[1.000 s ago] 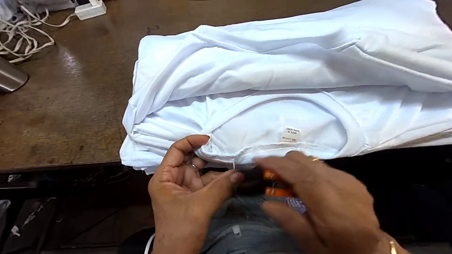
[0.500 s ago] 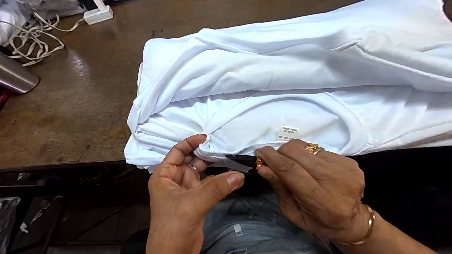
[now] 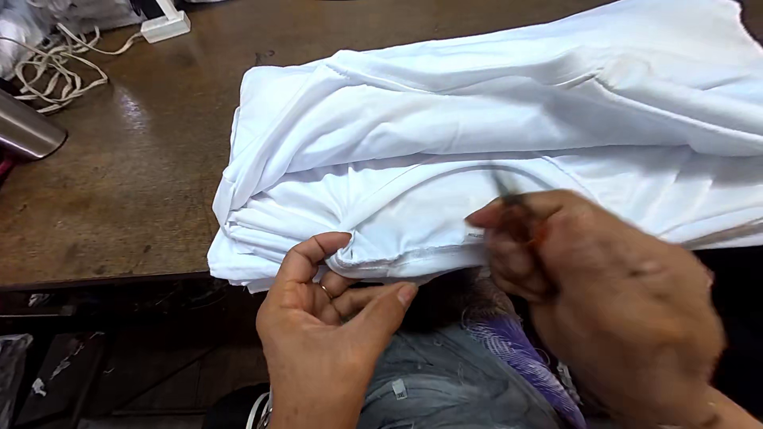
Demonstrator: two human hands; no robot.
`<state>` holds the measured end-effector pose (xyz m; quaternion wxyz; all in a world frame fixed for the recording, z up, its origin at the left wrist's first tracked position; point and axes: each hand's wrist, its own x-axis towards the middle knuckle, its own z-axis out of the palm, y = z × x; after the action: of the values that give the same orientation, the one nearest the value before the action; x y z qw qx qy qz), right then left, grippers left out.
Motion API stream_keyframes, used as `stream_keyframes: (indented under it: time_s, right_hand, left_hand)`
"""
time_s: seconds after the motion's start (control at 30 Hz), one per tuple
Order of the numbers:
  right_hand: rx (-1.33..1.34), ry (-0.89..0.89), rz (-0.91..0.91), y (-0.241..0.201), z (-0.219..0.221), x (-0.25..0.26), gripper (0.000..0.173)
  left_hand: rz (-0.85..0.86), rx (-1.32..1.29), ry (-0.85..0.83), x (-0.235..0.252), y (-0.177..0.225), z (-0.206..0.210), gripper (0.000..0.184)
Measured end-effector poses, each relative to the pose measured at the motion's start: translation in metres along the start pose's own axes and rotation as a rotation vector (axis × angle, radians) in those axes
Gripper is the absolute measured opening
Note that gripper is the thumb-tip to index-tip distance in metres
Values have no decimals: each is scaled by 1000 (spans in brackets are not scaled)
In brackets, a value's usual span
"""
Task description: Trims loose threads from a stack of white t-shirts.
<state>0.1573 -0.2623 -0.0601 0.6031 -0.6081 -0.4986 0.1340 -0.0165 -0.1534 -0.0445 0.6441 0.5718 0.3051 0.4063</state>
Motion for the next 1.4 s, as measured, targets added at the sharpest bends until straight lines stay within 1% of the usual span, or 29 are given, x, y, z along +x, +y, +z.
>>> stream_keyframes:
  time_s: [0.03,0.07,0.13,0.27,0.33,0.4,0.43,0.53,0.6,0.67,0.7,0.77,0.83,1.0,1.13,1.17,1.23,1.27,1.4]
  right_hand:
    - [145,35,105,-1,-6,0,42]
    - [217,47,167,-2,-12,1,40]
    - [166,62,185,0,-19,-1,25]
    - [-91,9,5,-3,-14,-6,31]
    - [-142,-18,-109,-2,-9,-3,36]
    - [-181,-30,-174,-2,-3,2,35]
    - [-195,-27,-196,-1,0,5,31]
    - [-156,-13,-289,3,5,13,10]
    - [-208,13,-372,3,4,12,12]
    - [-401,45,-477,1,1,7,15]
    - [-500,53,-525,1,0,4,17]
    - [-630,53,-586,-1,-1,-2,19]
    - [-672,46,-607,-1,-1,-7,18]
    - [-665,-9,-585,1,-6,-14,19]
    - [-636,-18,-529,4,-9,-22,18]
    - [-638,-1,-486,4,-10,-23,23]
    - [-698,35,-402,4,-18,-24,44]
    - [-725,50,-386,6,-24,-24,47]
    - [-790,97,-432,16,-35,-26,39]
  left_hand:
    - [19,-11,14,1,-2,3,55]
    - [33,-22,28,3,-4,5,53]
    - [43,-39,34,5,-5,9,55]
    - [-33,-77,-31,4,0,11,71]
    - [-56,-55,-81,3,2,10,67]
    - [10,11,-115,3,-1,11,60]
    - [76,53,-131,3,-4,12,59]
    - [261,131,-165,8,-11,12,56]
    - [281,119,-184,10,-11,11,44]
    - [210,15,-203,9,-10,13,33]
    - [148,-54,-194,8,-10,15,31]
    - [35,-159,-149,6,-11,24,30]
    - [-13,-159,-116,7,-13,30,33]
    - [-47,-112,-133,11,-8,33,45]
    - [-41,-98,-141,9,-7,36,48]
    - [-34,-111,-151,9,-7,35,48]
    - [-36,-132,-162,9,-5,33,49]
    - [-56,-149,-158,9,-3,32,50]
    - [-129,-213,-139,6,2,30,50]
